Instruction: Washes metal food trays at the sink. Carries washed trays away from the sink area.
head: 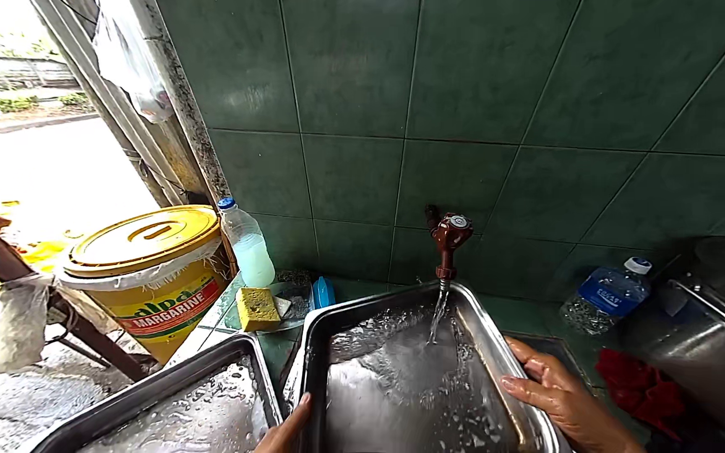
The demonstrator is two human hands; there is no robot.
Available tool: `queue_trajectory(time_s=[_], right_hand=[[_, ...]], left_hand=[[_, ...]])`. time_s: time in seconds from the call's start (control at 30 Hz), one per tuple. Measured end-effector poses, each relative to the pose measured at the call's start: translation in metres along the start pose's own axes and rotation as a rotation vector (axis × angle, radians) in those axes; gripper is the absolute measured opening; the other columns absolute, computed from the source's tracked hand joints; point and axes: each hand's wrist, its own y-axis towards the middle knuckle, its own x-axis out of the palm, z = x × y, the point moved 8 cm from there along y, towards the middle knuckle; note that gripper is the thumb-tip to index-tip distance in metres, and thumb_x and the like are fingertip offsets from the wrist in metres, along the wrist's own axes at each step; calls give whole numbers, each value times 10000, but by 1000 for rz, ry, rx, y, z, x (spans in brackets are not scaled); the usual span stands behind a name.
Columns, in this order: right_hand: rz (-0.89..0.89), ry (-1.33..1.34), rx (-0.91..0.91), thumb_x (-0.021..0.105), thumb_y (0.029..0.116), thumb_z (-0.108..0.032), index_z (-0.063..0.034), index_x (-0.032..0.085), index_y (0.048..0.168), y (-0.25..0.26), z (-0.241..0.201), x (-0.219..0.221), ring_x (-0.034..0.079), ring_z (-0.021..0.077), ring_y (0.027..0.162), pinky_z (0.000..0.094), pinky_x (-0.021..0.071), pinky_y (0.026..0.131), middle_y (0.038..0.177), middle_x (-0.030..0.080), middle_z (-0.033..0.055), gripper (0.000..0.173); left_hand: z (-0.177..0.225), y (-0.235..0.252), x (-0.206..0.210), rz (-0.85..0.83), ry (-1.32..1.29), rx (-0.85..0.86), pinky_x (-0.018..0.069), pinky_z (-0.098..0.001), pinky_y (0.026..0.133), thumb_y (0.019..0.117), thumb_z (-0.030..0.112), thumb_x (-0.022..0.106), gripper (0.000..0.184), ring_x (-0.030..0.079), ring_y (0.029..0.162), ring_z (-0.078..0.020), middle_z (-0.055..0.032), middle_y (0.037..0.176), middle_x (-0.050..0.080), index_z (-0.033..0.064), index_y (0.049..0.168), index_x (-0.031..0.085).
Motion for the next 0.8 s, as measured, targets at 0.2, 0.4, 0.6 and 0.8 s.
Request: queue_trajectory(time_s=[0.2, 0.4, 0.6, 0.8], right_hand=[[189, 9, 265, 633, 916, -55, 28, 311, 1539, -10, 92, -8, 633, 149, 1208, 337, 559, 1007, 1385, 597, 148, 707], [138, 154, 672, 656, 960, -86, -66, 442, 1457, -3, 162, 60, 648, 255, 962, 453, 560, 786, 1164, 650, 166, 542], [80, 360, 753, 622, 989, -86, -55, 478, 1398, 8, 175, 132, 666, 282, 1069, 473, 560, 832, 1236, 657, 161, 435], [303, 94, 557, 713, 930, -120, 52, 522, 1344, -1, 169, 110, 663, 279, 994, 473, 574, 827, 1155, 656, 213, 487]], left_hand=[[57, 39, 31, 167, 321, 535, 607, -374, 772, 1061, 233, 520, 267, 710, 804, -150, -73, 864, 717, 15, 1065, 675], [123, 12, 45, 155, 648, 757, 611, -305, 818, 940, 205, 653, 342, 726, 897, -77, 12, 1023, 757, 87, 1261, 651], [148, -39, 42, 213, 970, 989, 602, -367, 880, 890, 343, 693, 501, 697, 1038, -127, -37, 1188, 707, 104, 1328, 638], [145, -33, 29, 147, 1020, 869, 618, -362, 837, 944, 305, 636, 550, 723, 973, -102, 13, 1170, 732, 155, 1459, 517]])
